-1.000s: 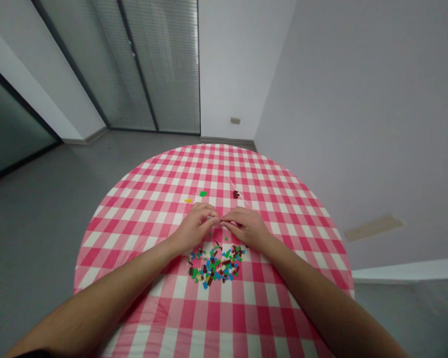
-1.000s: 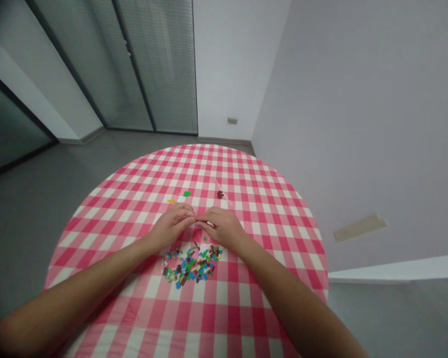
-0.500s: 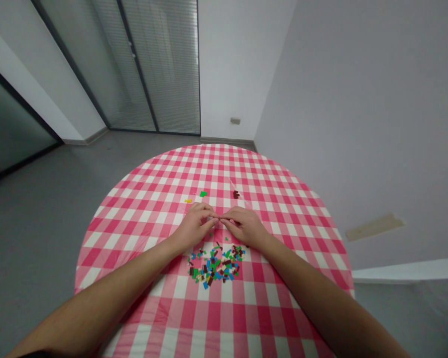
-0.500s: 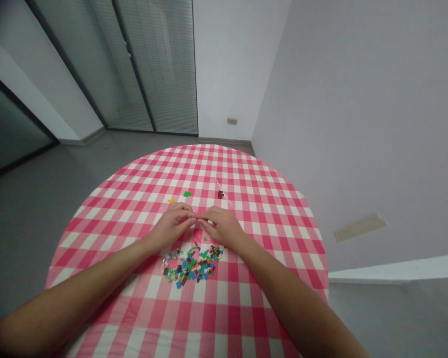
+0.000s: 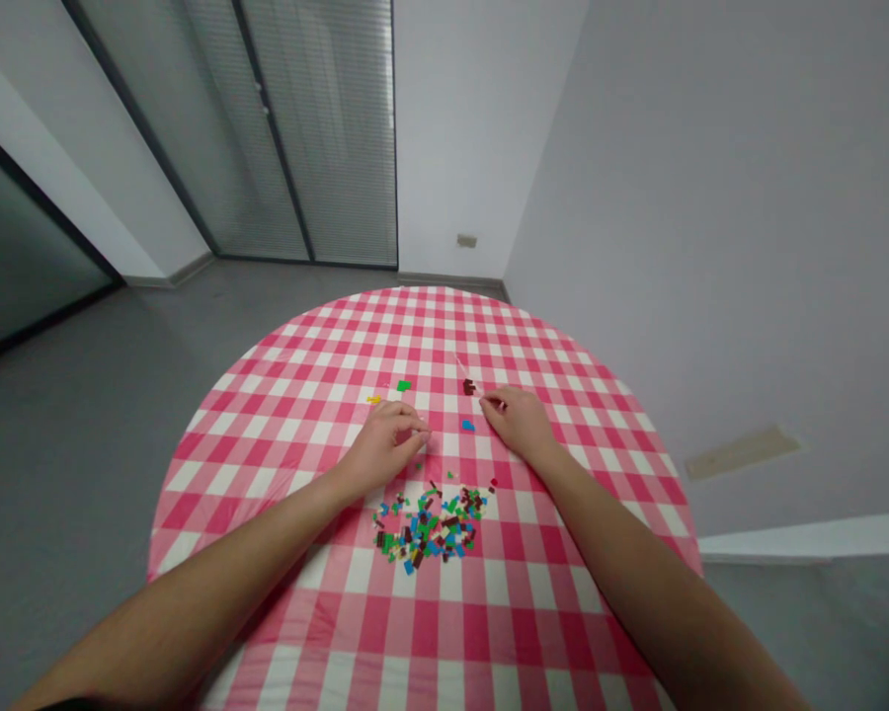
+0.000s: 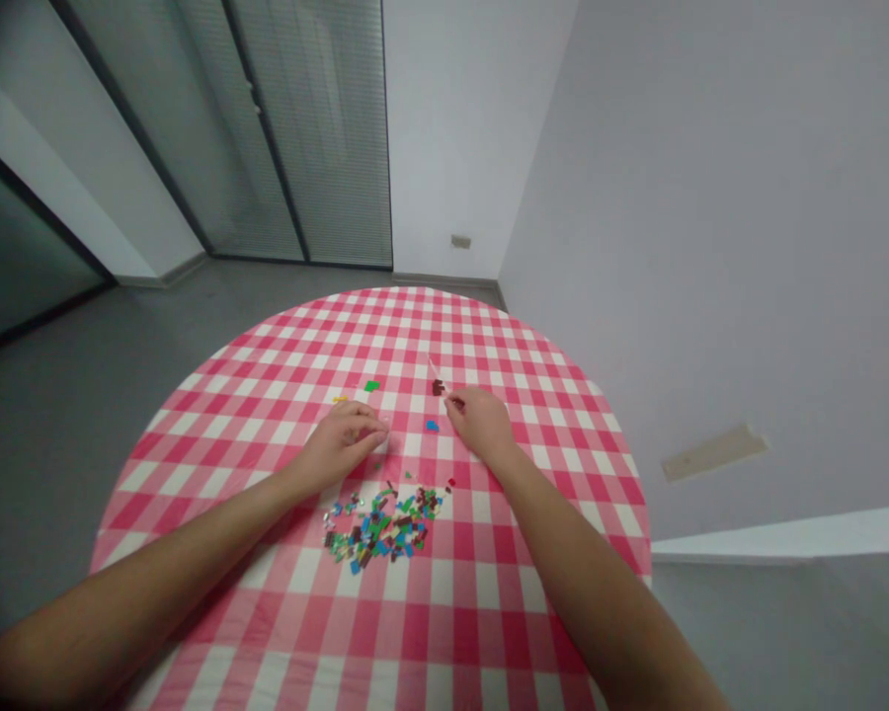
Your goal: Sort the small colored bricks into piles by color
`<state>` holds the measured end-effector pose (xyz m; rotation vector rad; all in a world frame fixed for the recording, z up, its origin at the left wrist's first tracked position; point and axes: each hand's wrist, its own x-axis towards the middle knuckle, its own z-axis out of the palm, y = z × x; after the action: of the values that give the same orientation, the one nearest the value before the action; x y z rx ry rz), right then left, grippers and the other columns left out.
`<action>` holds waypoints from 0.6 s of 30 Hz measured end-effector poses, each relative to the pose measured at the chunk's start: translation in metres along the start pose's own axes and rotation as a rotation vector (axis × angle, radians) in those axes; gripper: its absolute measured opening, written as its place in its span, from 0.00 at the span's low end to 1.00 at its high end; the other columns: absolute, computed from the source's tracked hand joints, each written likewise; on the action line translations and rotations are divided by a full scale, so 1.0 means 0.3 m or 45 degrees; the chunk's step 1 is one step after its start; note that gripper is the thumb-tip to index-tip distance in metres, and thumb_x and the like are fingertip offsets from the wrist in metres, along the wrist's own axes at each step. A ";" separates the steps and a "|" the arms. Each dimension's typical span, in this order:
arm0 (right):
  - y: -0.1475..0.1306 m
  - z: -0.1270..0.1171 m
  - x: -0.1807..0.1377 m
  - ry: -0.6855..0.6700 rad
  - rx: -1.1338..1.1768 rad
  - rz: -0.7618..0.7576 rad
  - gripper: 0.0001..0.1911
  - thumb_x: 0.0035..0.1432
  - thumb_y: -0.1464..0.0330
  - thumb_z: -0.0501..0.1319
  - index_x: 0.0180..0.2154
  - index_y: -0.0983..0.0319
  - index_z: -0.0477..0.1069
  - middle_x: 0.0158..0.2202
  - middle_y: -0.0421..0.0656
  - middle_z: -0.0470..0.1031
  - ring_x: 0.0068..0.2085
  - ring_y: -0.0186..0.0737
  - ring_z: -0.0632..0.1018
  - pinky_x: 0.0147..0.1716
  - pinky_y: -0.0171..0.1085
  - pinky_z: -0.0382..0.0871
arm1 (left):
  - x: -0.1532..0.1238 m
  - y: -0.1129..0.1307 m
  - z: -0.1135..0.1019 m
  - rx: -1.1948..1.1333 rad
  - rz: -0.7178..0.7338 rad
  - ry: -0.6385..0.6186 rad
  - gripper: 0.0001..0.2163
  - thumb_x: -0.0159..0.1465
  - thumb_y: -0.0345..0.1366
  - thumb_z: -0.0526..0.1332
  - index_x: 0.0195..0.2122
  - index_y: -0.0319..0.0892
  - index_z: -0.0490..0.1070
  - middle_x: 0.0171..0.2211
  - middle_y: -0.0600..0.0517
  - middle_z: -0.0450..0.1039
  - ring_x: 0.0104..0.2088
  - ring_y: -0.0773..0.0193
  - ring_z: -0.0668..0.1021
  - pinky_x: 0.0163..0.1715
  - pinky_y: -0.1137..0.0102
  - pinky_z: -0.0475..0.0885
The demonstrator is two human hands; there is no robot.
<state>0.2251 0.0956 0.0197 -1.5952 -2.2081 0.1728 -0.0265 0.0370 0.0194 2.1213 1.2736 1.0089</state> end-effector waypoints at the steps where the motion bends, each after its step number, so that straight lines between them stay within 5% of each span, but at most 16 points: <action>1: 0.011 0.004 0.008 -0.024 -0.041 0.032 0.12 0.64 0.66 0.58 0.38 0.61 0.79 0.38 0.47 0.81 0.38 0.44 0.79 0.37 0.38 0.69 | 0.000 0.000 -0.001 0.002 0.005 -0.005 0.06 0.64 0.33 0.63 0.34 0.45 0.79 0.37 0.49 0.75 0.42 0.55 0.74 0.49 0.53 0.66; 18: 0.011 0.001 -0.009 -0.107 -0.054 -0.021 0.13 0.64 0.65 0.58 0.37 0.62 0.80 0.38 0.48 0.80 0.37 0.42 0.78 0.34 0.38 0.69 | 0.004 0.014 -0.021 -0.019 -0.055 0.000 0.06 0.63 0.33 0.62 0.32 0.45 0.79 0.36 0.48 0.76 0.41 0.54 0.75 0.48 0.51 0.68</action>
<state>0.2287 0.0942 0.0176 -1.6191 -2.3027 0.1924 -0.0288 0.0362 0.0269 2.0738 1.3029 0.9972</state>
